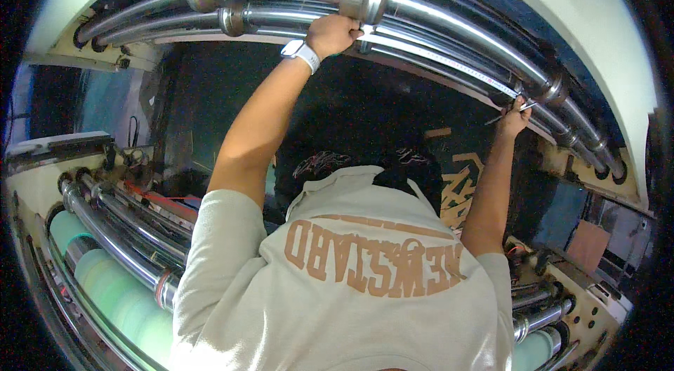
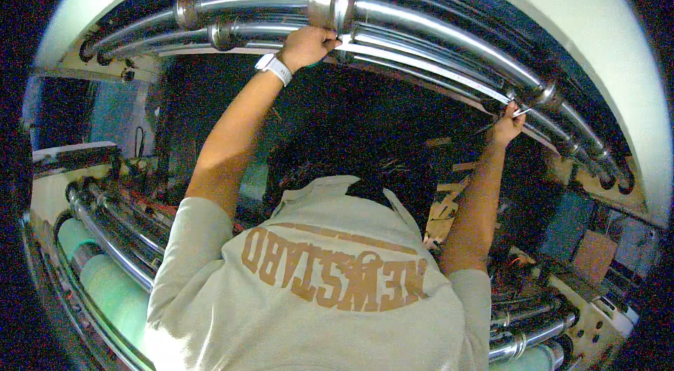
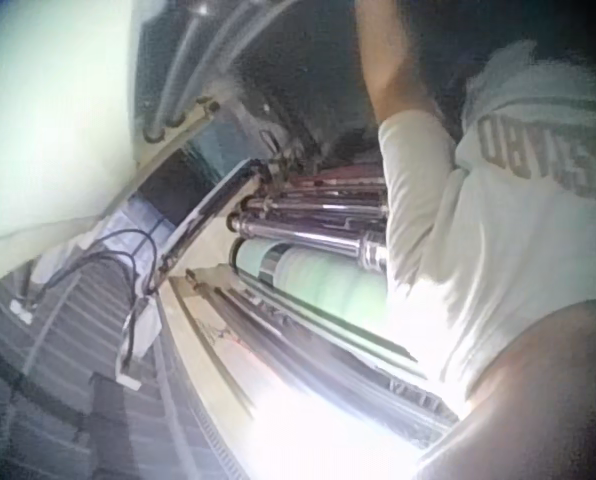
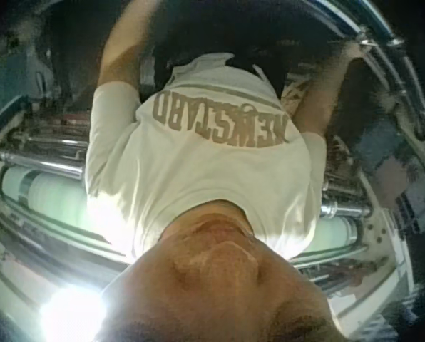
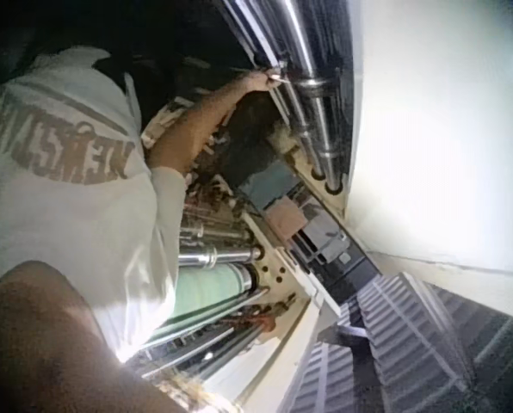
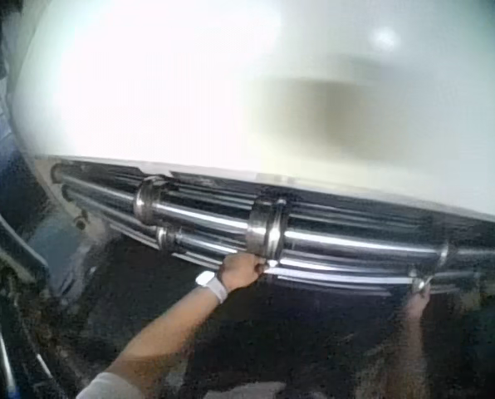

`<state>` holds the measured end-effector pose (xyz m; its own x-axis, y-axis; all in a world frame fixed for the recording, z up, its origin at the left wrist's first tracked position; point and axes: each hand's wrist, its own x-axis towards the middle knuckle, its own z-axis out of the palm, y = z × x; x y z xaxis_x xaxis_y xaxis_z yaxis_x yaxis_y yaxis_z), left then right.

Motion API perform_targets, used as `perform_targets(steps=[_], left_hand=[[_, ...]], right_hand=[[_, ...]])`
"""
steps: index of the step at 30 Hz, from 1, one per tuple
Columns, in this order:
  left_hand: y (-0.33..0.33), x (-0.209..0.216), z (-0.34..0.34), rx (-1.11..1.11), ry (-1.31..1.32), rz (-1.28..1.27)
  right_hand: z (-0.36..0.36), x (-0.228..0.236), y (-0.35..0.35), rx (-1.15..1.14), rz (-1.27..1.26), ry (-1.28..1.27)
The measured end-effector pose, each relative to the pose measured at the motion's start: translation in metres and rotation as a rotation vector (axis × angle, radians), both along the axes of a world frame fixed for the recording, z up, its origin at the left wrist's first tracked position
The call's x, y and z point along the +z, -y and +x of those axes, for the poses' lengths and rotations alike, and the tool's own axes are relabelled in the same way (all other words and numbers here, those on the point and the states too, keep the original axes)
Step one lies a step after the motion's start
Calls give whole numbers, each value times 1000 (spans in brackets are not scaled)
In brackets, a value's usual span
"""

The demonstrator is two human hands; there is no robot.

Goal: The person uses a tape measure to measure the diameter and circumference of several large metal rollers on a machine. They repeatedly extend the tape, wrap it around the rollers, and read the measurements while standing in a workshop.

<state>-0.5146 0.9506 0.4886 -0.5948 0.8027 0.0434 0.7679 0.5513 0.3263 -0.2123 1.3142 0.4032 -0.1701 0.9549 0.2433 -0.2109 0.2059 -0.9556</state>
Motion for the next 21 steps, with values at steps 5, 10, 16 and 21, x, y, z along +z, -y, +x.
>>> perform_targets(steps=[5, 10, 16, 21], left_hand=[[-4, 6, 5, 52, -34, -60], [-2, 1, 5, 74, -76, -100], [-8, 17, 13, 99, -48, -136], [-8, 19, 16, 116, -35, -131]], right_hand=[[2, 13, 14, 1, -126, 19], [-1, 15, 20, -4, -74, 90], [11, -15, 23, -119, -258, -16], [14, -15, 44, 64, -704, -175]])
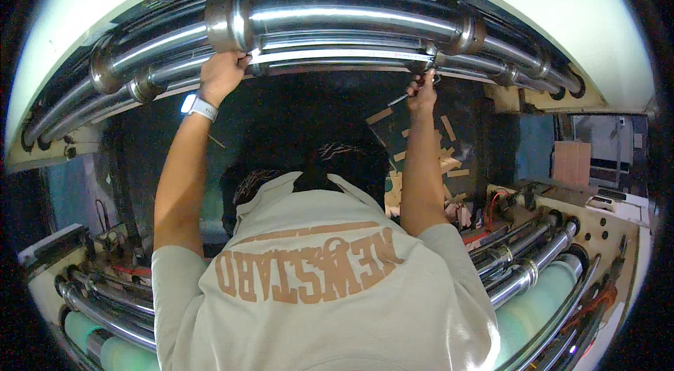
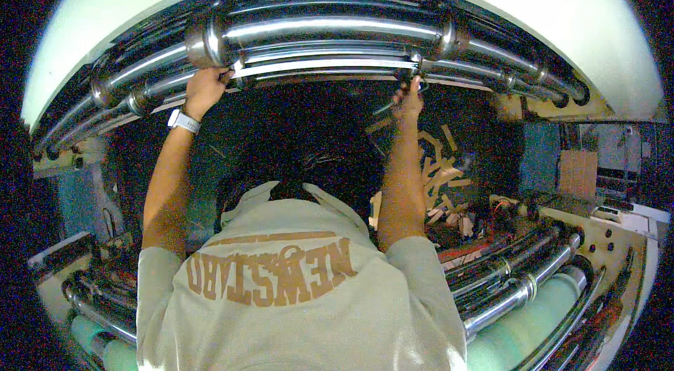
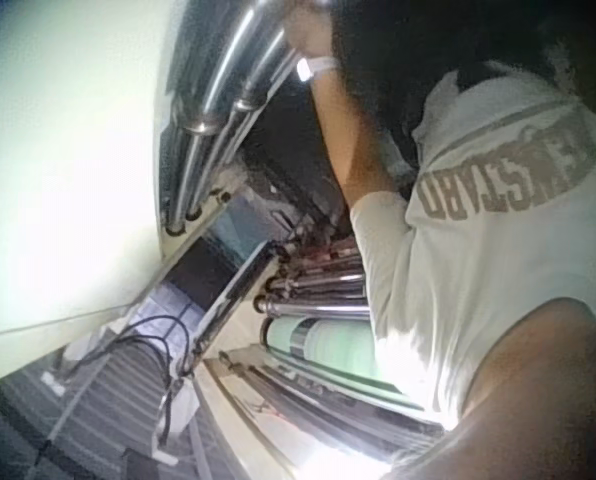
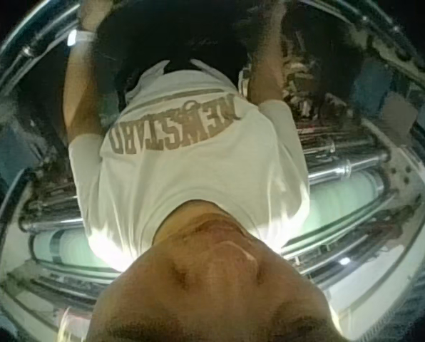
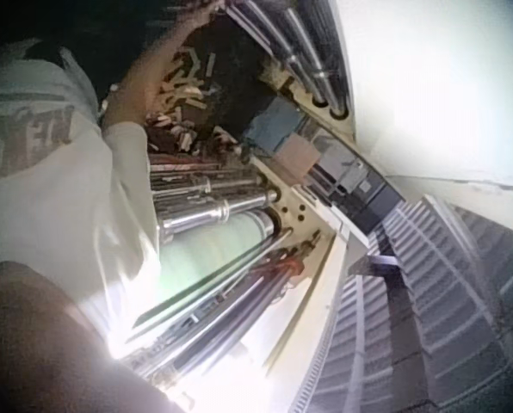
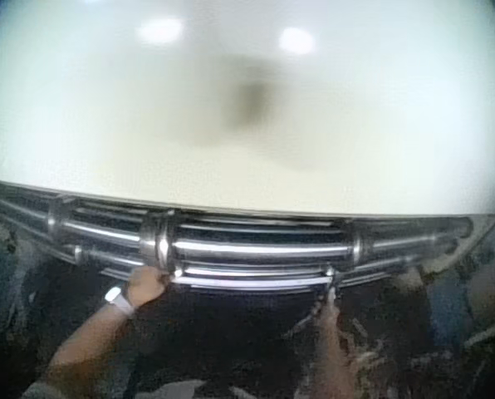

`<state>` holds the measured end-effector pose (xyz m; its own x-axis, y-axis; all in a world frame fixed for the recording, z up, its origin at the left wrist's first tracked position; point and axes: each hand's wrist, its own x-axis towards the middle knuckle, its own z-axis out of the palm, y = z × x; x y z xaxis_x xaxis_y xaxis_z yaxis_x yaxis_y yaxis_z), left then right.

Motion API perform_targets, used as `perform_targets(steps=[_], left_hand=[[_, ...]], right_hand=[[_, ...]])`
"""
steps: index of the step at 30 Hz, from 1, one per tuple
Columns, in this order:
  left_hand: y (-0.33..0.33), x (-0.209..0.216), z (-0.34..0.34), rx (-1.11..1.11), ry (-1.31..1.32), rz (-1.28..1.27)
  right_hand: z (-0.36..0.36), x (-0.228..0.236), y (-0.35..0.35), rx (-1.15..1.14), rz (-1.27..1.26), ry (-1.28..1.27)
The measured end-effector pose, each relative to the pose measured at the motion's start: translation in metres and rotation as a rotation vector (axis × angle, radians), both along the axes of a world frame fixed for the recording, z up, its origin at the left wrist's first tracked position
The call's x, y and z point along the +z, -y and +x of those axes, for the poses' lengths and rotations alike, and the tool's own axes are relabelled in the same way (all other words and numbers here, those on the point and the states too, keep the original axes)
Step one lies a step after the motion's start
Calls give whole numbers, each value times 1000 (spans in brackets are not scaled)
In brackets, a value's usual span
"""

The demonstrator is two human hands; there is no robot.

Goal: The person uses a tape measure to measure the diameter and circumference of several large metal rollers on a machine. They repeatedly extend the tape, wrap it around the rollers, and read the measurements while standing in a workshop.

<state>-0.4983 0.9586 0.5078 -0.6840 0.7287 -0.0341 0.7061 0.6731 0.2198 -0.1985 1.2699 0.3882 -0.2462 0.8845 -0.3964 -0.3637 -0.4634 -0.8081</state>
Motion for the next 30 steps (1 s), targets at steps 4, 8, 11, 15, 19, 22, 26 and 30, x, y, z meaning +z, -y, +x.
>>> perform_targets(steps=[4, 8, 11, 15, 19, 22, 26, 30], left_hand=[[1, 0, -1, -18, -4, 14], [-2, -1, -1, -17, 4, 21], [1, -1, -1, -24, -5, 40], [0, -4, -2, -30, -16, 40], [-1, -5, -3, 0, 15, 26], [-1, -2, 0, -18, 14, 48], [0, -7, -6, -34, -3, 57], [-1, -4, -3, -40, 19, 73]], right_hand=[[-2, 2, -3, 193, -13, -24], [-2, -9, -12, 183, -85, -113], [-3, -16, -13, 192, -46, -115], [-1, -30, -20, 175, -28, -49], [2, -31, -20, 216, -12, -48], [-4, -21, -10, 161, -29, -86], [-8, -7, -5, 178, -32, -68], [-5, -12, -8, 209, -7, -92]])
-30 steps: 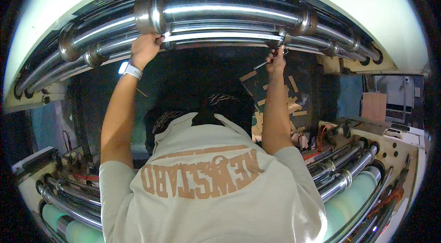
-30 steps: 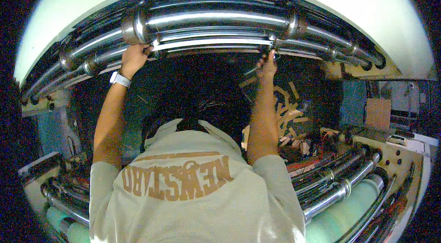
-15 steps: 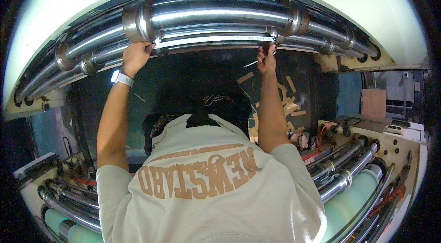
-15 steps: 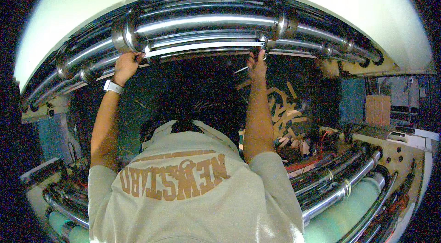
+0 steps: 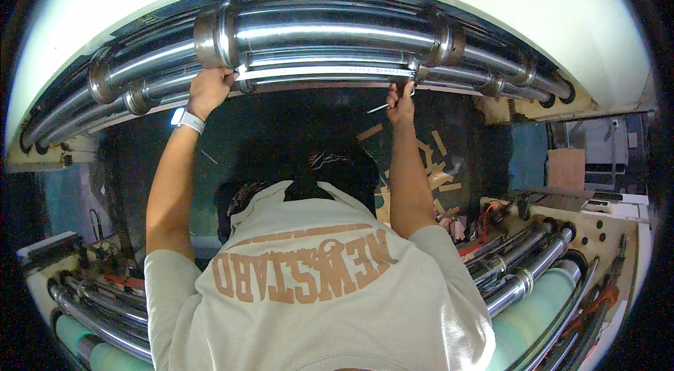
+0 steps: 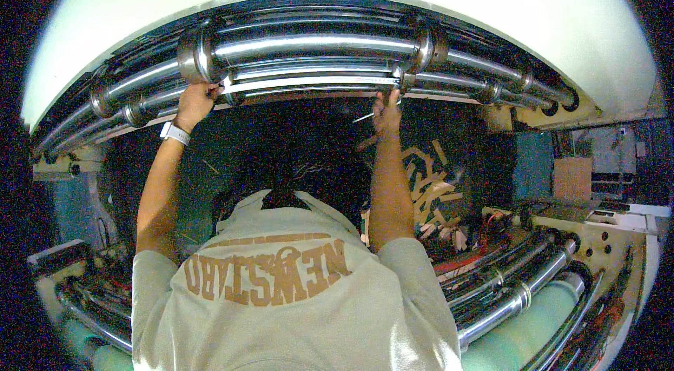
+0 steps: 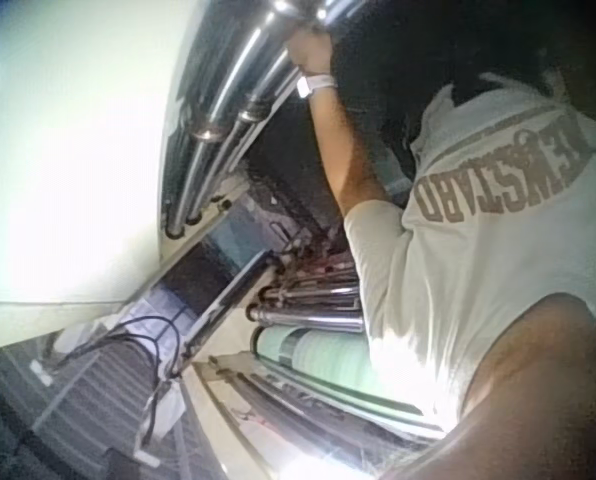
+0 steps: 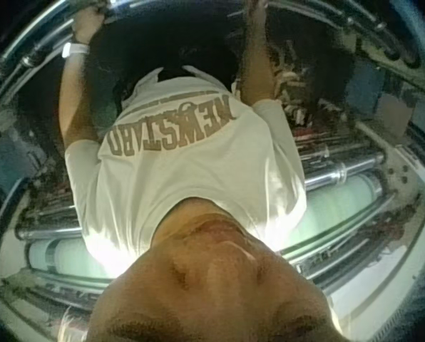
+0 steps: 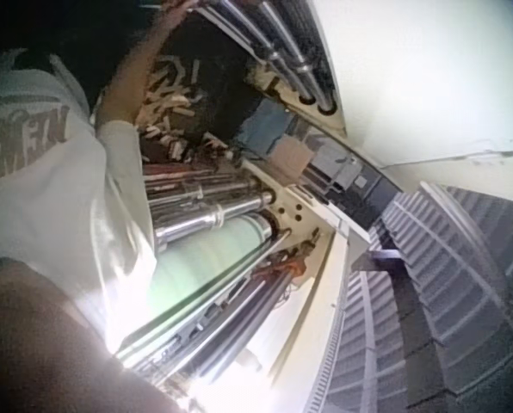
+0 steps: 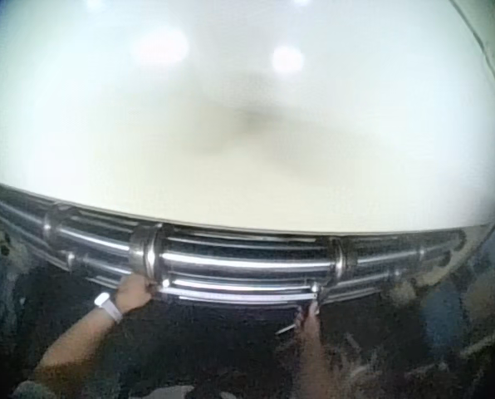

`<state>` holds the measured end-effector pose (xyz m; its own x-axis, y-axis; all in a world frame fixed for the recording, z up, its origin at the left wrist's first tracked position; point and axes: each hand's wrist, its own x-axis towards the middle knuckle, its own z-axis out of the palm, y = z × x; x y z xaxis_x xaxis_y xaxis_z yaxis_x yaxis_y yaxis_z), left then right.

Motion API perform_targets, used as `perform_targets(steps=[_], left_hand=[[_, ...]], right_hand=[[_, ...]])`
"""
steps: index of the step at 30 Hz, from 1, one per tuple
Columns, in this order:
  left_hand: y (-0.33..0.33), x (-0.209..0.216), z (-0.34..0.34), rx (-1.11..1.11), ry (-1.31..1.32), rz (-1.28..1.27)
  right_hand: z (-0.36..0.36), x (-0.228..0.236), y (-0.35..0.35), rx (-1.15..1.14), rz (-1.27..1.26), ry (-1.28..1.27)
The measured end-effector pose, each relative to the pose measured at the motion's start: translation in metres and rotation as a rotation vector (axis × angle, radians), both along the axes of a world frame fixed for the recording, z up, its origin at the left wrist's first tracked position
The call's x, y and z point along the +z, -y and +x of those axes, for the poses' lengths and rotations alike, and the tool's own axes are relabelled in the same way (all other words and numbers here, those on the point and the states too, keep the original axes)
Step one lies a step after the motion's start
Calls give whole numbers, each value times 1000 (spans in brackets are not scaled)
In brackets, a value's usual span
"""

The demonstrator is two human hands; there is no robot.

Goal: The person uses a tape measure to measure the diameter and circumference of several large metal rollers on a machine. They repeatedly extend the tape, wrap it around the rollers, and read the measurements while standing in a workshop.

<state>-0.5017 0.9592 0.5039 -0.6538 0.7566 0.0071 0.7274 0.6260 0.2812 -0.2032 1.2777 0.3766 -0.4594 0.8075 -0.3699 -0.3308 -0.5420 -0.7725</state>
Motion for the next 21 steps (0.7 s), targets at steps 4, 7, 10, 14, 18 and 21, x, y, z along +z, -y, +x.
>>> perform_targets(steps=[4, 7, 10, 14, 18, 21], left_hand=[[4, -4, -2, 16, -27, -14], [2, -4, -1, 4, -49, 3], [1, 1, 2, -4, -47, -5], [1, 2, 1, -17, -43, 6], [3, -5, -4, -30, -45, 12], [2, -3, -2, -13, -2, -12]], right_hand=[[-5, 23, 17, -7, -25, 24], [-2, 19, 14, 11, 7, 30], [-2, 14, 12, 7, 34, 53], [2, 5, 7, 64, 16, 34], [-2, 9, 9, -6, 0, 30], [2, 4, 3, -23, -13, 26]])
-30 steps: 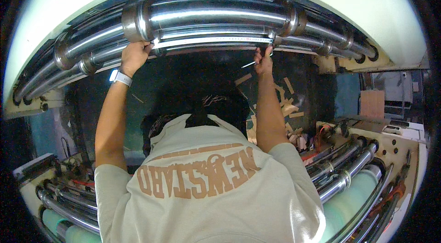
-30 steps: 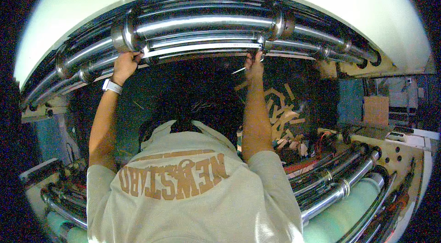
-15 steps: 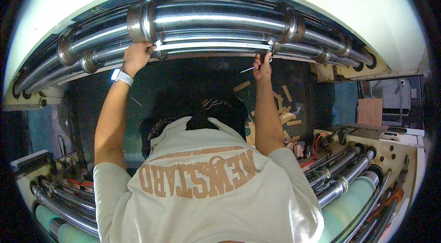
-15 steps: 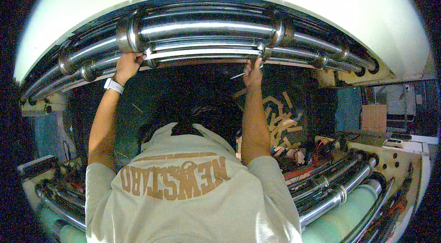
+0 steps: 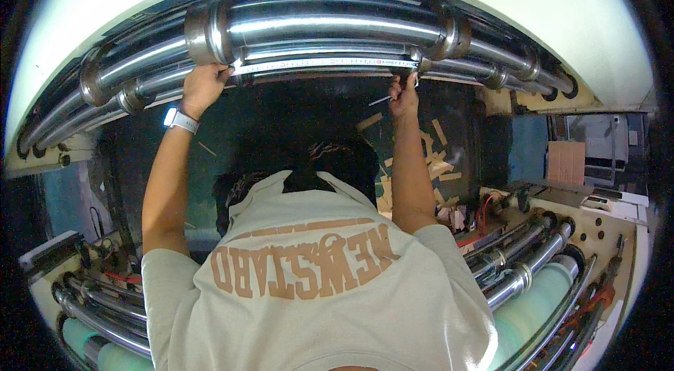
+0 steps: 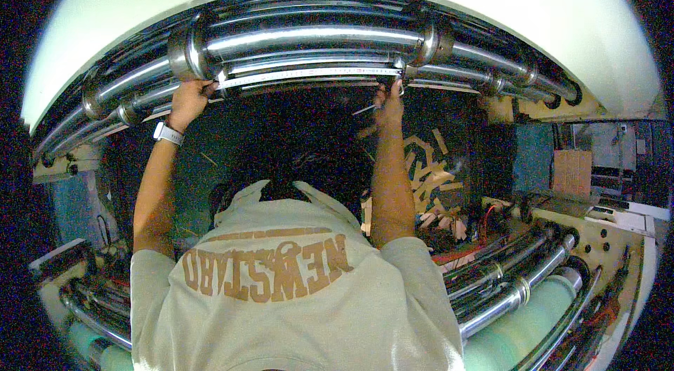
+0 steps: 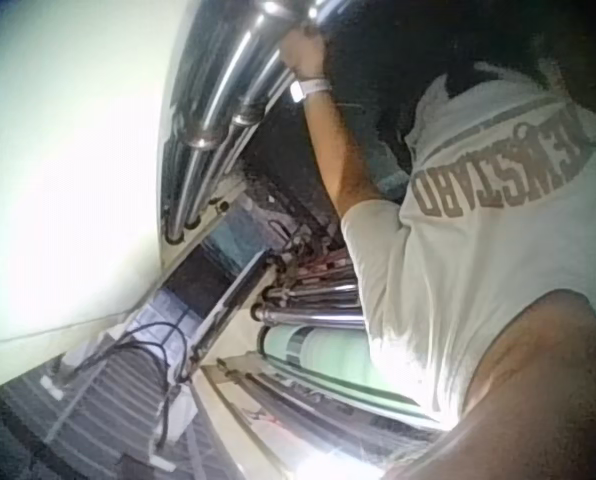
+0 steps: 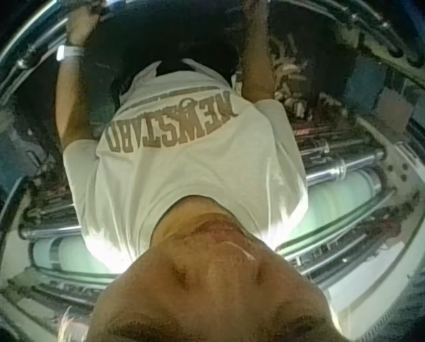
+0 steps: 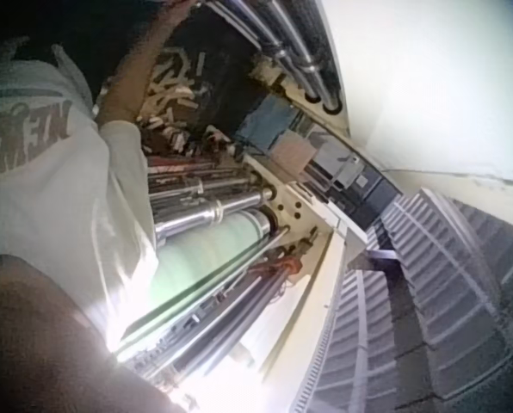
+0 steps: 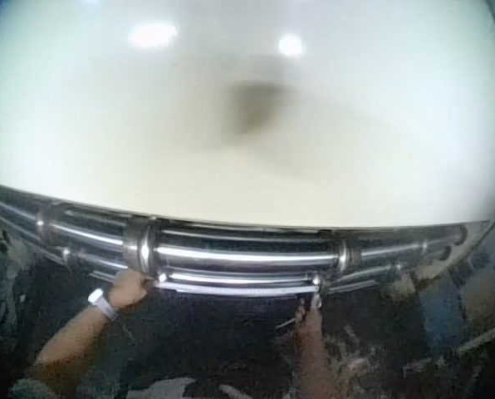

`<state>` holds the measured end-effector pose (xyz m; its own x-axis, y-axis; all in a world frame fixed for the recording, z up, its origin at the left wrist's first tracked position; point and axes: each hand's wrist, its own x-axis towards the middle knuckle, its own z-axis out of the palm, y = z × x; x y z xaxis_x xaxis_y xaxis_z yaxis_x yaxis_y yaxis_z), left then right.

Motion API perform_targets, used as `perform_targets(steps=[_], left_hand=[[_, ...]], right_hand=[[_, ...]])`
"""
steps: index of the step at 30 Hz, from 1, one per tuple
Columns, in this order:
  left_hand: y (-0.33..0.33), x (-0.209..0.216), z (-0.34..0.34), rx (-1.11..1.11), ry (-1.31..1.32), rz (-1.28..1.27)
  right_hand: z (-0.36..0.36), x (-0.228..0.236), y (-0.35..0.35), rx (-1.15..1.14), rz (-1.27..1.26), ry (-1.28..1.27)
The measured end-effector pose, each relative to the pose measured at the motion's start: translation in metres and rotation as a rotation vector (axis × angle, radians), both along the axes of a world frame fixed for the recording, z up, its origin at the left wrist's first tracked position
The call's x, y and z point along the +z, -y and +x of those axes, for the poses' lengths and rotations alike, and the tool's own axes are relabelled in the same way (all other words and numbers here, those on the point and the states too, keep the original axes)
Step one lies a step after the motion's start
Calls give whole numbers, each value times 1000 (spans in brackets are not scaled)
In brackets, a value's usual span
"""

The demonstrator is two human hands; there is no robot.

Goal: The person uses a tape measure to measure the diameter and circumference of several large metal rollers on a machine. They repeatedly extend the tape, wrap it around the rollers, and read the measurements while standing in a workshop.

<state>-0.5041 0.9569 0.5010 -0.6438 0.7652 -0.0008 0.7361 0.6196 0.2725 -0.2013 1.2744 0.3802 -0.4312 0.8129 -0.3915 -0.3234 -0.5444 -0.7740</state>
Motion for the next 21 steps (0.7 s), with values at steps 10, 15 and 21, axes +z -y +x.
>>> perform_targets(steps=[10, 15, 21], left_hand=[[0, 1, 0, -9, 2, 8], [2, -2, -2, -18, -9, 1], [-2, 2, 2, 45, -36, -102]], right_hand=[[0, 4, 0, -28, 40, -34], [2, 29, 5, -291, 258, 186], [-6, 19, -28, -435, 740, 288]])
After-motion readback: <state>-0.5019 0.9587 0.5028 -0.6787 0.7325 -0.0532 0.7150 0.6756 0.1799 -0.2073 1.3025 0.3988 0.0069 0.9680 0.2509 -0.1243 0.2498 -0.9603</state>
